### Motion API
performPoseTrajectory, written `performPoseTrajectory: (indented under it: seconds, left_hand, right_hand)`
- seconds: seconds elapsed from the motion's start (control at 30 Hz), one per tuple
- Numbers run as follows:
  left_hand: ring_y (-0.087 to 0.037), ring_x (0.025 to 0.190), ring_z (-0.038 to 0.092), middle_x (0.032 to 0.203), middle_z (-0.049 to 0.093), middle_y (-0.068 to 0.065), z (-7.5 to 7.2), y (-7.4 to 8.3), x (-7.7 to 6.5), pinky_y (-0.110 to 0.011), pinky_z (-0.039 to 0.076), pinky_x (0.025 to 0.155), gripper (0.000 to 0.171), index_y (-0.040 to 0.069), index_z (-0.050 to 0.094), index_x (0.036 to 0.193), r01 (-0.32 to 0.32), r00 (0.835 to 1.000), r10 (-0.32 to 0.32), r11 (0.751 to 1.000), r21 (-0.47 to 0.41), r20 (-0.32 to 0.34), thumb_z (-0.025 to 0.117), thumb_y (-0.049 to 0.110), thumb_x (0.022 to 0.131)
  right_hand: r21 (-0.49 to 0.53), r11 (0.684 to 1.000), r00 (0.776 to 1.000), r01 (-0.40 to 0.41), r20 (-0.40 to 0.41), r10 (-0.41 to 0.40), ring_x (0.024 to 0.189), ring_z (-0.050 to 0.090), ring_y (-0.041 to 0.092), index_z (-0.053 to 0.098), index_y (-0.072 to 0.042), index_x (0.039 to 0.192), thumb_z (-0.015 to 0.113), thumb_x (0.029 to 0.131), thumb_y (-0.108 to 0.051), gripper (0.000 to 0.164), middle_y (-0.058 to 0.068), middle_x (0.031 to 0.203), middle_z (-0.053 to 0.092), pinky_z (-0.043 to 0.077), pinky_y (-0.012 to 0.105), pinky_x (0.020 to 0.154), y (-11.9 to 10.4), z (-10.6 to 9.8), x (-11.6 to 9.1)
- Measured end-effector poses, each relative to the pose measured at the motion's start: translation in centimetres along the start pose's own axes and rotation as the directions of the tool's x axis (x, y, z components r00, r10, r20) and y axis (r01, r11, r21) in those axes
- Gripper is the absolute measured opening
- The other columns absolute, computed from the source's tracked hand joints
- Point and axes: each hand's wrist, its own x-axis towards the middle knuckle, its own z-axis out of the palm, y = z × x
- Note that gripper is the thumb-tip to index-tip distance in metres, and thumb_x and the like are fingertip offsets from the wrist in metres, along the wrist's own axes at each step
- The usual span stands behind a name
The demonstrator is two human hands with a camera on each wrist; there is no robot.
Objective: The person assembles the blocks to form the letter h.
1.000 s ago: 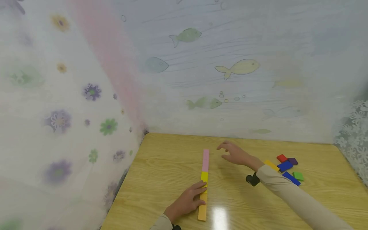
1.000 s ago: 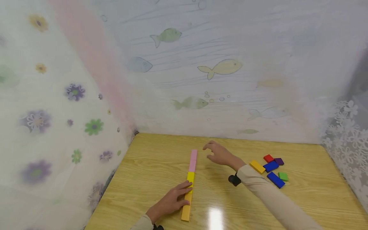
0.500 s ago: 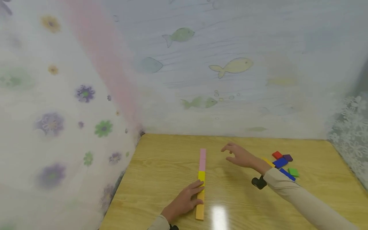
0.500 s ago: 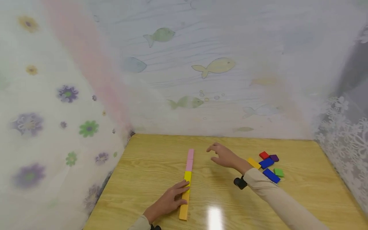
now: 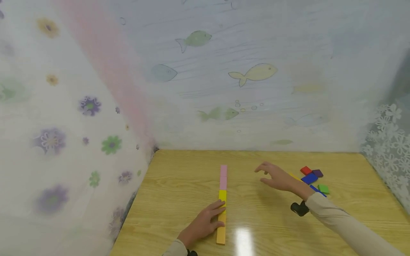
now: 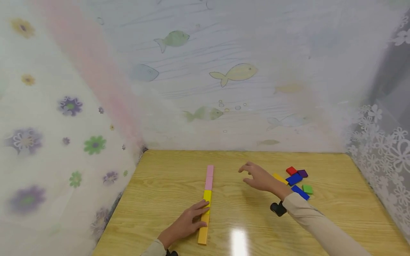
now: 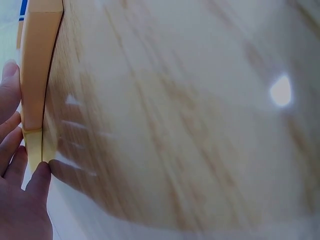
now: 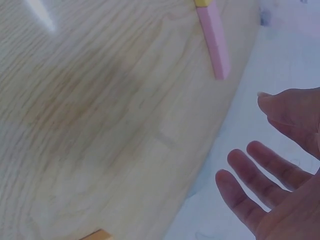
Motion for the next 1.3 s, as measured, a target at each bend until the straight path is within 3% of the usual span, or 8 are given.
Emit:
performPoseTrajectory:
  seconds: [0.5, 0.77, 1.03, 1.3]
  left_hand:
    - [-0.025, 0.137, 0.032, 0.149, 0.037, -0.007, 0.2, -0.1, 0.1, -0.041, 0.034, 0.108, 0.056, 0.004, 0.051, 0.136, 0.022, 1.0, -0.022, 1.0, -0.012, 0.003, 0.062, 0.034, 0.09]
    - [-0.025, 0.137, 0.032, 0.149, 0.037, -0.006, 0.2, -0.2, 0.0, -0.041, 0.035, 0.107, 0.055, 0.005, 0.051, 0.136, 0.009, 1.0, -0.009, 1.0, -0.008, 0.001, 0.063, 0.033, 0.09]
    - [-0.025, 0.137, 0.031, 0.149, 0.036, -0.007, 0.2, -0.1, 0.1, -0.041, 0.035, 0.107, 0.055, 0.005, 0.051, 0.136, 0.012, 1.0, -0.012, 1.0, -0.014, 0.004, 0.064, 0.031, 0.09]
    - [-0.025, 0.138, 0.031, 0.149, 0.036, -0.006, 0.1, 0.0, 0.0, -0.041, 0.034, 0.108, 0.055, 0.005, 0.051, 0.136, 0.019, 1.0, -0.019, 1.0, -0.021, 0.001, 0.064, 0.031, 0.09]
  right_hand:
    - [0.026, 0.999, 0.999, -0.028, -0.044, 0.029, 0.09, 0.057, 0.033, 0.06, -0.005, 0.114, 0.064, 0.089, -0.007, 0.025, 0.014, 0.115, 0.055, 0.052, 0.05, 0.073, 1.3, -1.1, -3.1]
    - [-0.001, 0.997, 0.991, -0.072, -0.11, 0.071, 0.088, 0.058, 0.033, 0.061, -0.004, 0.112, 0.064, 0.087, -0.004, 0.025, 0.015, 0.113, 0.057, 0.053, 0.043, 0.069, 2.5, -1.4, -5.0]
    - [-0.057, 0.998, 0.977, -0.033, -0.212, 0.02, 0.082, 0.058, 0.03, 0.063, -0.003, 0.107, 0.069, 0.082, 0.003, 0.026, 0.014, 0.106, 0.06, 0.053, 0.042, 0.064, 3.4, -1.9, -7.2]
    - [-0.081, 0.995, 0.976, -0.054, -0.215, 0.035, 0.08, 0.06, 0.031, 0.063, 0.003, 0.106, 0.07, 0.079, 0.005, 0.027, 0.017, 0.103, 0.062, 0.053, 0.041, 0.062, 4.5, -2.4, -8.5]
